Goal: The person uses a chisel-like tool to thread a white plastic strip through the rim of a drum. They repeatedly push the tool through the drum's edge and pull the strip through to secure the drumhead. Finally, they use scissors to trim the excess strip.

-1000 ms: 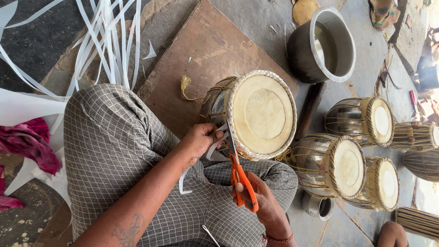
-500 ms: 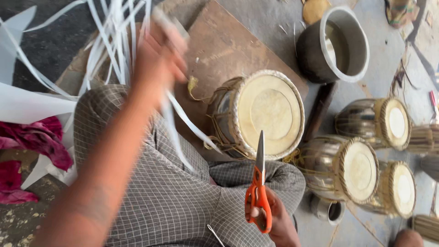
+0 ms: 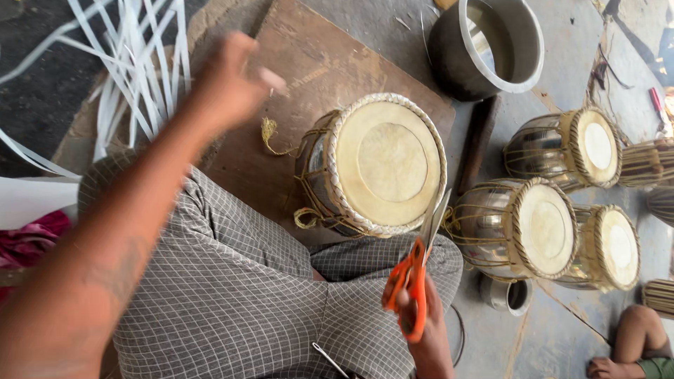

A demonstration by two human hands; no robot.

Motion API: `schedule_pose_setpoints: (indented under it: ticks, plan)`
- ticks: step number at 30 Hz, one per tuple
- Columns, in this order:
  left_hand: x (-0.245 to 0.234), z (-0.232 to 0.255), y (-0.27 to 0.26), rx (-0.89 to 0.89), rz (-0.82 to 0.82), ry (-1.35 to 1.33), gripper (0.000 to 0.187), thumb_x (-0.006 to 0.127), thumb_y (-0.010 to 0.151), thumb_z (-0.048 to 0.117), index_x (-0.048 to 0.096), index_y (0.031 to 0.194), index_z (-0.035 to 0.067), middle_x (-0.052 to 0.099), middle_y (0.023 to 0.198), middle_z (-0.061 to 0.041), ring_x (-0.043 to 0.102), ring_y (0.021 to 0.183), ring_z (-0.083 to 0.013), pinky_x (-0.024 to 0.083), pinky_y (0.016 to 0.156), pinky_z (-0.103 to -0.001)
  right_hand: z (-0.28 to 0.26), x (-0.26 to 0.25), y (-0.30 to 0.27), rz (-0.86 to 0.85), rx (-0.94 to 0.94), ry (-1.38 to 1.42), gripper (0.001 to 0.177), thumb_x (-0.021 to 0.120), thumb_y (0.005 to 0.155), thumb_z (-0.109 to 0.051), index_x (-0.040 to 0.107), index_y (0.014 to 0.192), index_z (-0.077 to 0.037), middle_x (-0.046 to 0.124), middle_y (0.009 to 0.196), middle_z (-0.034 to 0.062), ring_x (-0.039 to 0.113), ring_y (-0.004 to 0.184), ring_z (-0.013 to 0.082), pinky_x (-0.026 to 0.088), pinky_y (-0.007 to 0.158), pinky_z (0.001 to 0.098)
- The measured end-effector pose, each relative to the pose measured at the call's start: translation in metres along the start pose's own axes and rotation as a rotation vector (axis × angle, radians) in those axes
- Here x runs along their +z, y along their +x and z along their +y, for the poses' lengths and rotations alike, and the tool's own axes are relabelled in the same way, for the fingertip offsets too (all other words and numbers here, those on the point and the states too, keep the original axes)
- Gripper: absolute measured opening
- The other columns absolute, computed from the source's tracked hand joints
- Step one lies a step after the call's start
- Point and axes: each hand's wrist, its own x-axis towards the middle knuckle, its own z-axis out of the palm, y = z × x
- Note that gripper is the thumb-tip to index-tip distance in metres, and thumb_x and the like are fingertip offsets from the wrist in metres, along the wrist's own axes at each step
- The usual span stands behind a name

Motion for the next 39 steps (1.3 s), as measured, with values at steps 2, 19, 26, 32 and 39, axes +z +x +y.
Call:
schedule_pose_setpoints:
  ticks: [2,19,26,32,39]
  plan:
    - [0.038,0.057,-0.032,-0.021,-0.258,0.042,0.085,0.068,0.092,0.058,0.038,0.15,0.003,0.043,0.154,-0.025,0.044,0.143,-0.0377,0.036,0.113,-0.05,-0.004,0.014,0.015,0.119,0.012,0.125,0.047,0.072,0.089,-0.031,0.056,0.12,0.0,0.064,0.087,0.0094,0.06,0.077,0.0157,0.05,0.069,0.0316]
    - [0.08,0.119,-0.21,-0.112,-0.173,-0.418,0.065,0.071,0.088,0.021,0.042,0.144,0.005,0.049,0.141,-0.02,0.068,0.109,-0.0299,0.06,0.087,-0.04,0.004,-0.041,0.135,0.352,-0.246,0.027,0.025,0.076,0.091,-0.014,0.057,0.105,-0.004,0.062,0.086,0.0013,0.059,0.07,0.0087,0.05,0.061,0.0241]
    - [0.091,0.096,-0.184,-0.045,0.085,-0.271,0.057,0.073,0.089,0.018,0.049,0.138,0.005,0.061,0.131,-0.016,0.073,0.103,-0.0284,0.058,0.087,-0.041,-0.02,-0.052,0.146,0.408,-0.229,-0.255,0.032,0.08,0.09,-0.022,0.057,0.102,-0.003,0.062,0.081,0.004,0.057,0.063,0.0092,0.047,0.057,0.0243]
    - [0.099,0.097,-0.17,0.016,0.039,-0.289,0.054,0.081,0.082,0.016,0.058,0.129,0.005,0.064,0.116,-0.016,0.072,0.086,-0.0244,0.057,0.078,-0.039,-0.04,-0.032,0.061,0.136,-0.187,-0.143,0.05,0.076,0.089,-0.04,0.06,0.114,0.0,0.065,0.081,0.0085,0.049,0.057,0.0075,0.034,0.047,0.0193]
    - [0.098,0.097,-0.164,0.086,0.155,-0.147,0.014,0.075,0.092,0.016,0.069,0.096,0.004,0.071,0.092,-0.011,0.071,0.084,-0.0277,0.055,0.074,-0.039,-0.007,0.018,0.002,-0.25,0.326,-0.191,0.048,0.08,0.08,-0.027,0.06,0.113,0.001,0.067,0.077,0.0075,0.062,0.06,0.0128,0.041,0.045,0.024]
